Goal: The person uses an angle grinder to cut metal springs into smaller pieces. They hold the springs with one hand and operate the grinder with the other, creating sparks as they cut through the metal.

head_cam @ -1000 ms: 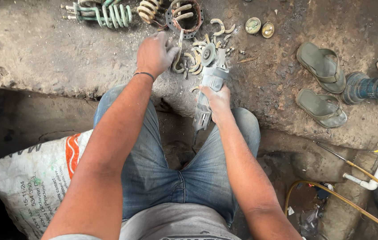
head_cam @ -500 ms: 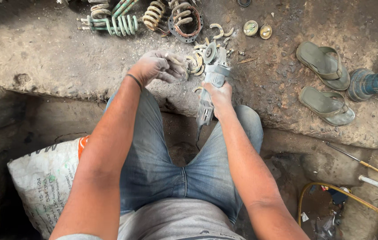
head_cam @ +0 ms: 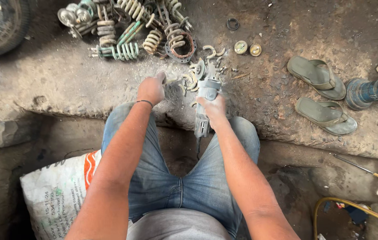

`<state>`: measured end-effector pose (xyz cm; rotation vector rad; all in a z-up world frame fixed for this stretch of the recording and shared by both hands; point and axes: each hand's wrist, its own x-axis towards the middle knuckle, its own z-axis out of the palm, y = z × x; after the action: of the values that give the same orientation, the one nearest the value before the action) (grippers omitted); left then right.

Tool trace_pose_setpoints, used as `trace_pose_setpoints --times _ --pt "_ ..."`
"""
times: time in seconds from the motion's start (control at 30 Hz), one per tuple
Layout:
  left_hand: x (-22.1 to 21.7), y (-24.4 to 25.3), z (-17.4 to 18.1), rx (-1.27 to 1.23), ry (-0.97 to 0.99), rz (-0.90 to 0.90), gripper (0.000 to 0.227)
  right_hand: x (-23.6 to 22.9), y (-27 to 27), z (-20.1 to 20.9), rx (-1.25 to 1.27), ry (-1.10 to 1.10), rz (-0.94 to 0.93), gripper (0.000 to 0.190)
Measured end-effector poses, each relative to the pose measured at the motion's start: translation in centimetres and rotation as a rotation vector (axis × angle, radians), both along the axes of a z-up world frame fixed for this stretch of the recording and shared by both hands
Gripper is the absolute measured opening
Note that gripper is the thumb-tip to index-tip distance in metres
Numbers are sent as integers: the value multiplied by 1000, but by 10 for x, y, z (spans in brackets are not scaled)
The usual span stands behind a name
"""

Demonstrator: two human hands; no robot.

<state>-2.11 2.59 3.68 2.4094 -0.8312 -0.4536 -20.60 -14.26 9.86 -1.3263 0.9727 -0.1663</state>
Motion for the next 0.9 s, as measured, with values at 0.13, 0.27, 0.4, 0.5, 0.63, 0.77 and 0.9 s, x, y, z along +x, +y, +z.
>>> trace_pose_setpoints --times 0.13,0.27,0.4,0.5,0.63,0.77,0.9 --pt "2 6 -18 50 -82 -6 24 -3 8 -12 0 58 70 30" --pt "13 3 -8 37 -39 -2 19 6 14 -11 -58 107 135 36" --pt "18 7 -9 -8 -128 2 21 9 24 -15 -149 154 222 38" --pt "26 7 -14 -104 -160 -3 10 13 28 -16 -225 204 270 38" --pt "36 8 -20 -130 -135 -60 9 17 33 -18 -87 220 247 39" --pt "38 7 -19 -103 -114 -105 15 20 38 -19 -81 227 239 40" --pt "39 6 -19 -59 -177 -124 11 22 41 -21 -52 207 226 40"
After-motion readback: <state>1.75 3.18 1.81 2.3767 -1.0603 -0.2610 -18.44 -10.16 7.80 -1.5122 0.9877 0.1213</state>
